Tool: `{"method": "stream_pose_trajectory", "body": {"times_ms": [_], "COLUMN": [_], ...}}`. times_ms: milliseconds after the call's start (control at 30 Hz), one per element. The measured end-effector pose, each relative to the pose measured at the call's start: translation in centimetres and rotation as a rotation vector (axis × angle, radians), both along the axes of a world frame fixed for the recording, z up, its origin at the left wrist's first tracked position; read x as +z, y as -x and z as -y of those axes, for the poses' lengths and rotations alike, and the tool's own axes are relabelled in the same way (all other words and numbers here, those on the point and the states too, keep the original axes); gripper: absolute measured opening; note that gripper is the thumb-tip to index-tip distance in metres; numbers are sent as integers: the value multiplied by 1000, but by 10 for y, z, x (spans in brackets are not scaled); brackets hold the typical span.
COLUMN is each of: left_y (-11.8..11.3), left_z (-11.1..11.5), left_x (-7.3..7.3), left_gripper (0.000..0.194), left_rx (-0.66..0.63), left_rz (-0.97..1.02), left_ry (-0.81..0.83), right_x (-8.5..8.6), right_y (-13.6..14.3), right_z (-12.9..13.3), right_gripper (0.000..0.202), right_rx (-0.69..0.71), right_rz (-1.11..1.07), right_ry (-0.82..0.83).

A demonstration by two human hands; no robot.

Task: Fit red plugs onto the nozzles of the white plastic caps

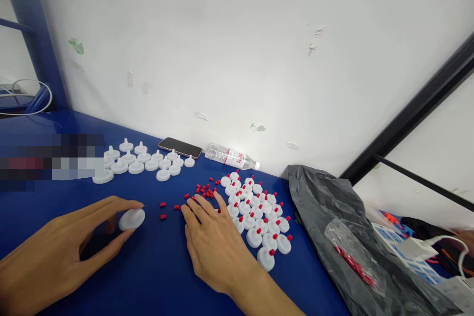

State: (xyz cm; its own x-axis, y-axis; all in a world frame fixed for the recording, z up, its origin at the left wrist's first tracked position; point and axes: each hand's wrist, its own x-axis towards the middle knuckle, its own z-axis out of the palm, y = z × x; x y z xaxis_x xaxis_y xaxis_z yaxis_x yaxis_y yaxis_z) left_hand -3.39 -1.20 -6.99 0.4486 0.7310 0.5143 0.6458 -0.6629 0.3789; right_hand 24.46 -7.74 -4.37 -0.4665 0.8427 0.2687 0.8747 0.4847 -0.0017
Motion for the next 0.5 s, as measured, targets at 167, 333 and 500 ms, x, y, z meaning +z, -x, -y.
{"method": "stream_pose_trajectory", "body": {"times_ms": [167,333,500], "left_y": [-1,1,0], "left_z": [-1,0,9], "left_x": [-1,0,-2], "left_gripper": [37,31,33], "left_rx": [-31,-48,-66], "left_rz": [-18,10,29], "left_ry": [1,-24,-101], "right_x": [-1,-1,0], "right_y": [-1,-3,-2], "right_z": [0,-2,3], "right_gripper": [18,10,11], "right_rx": [17,48,118], "right_rz": [-39,-68,-337], "right_ry": [-79,-128,-131]}}
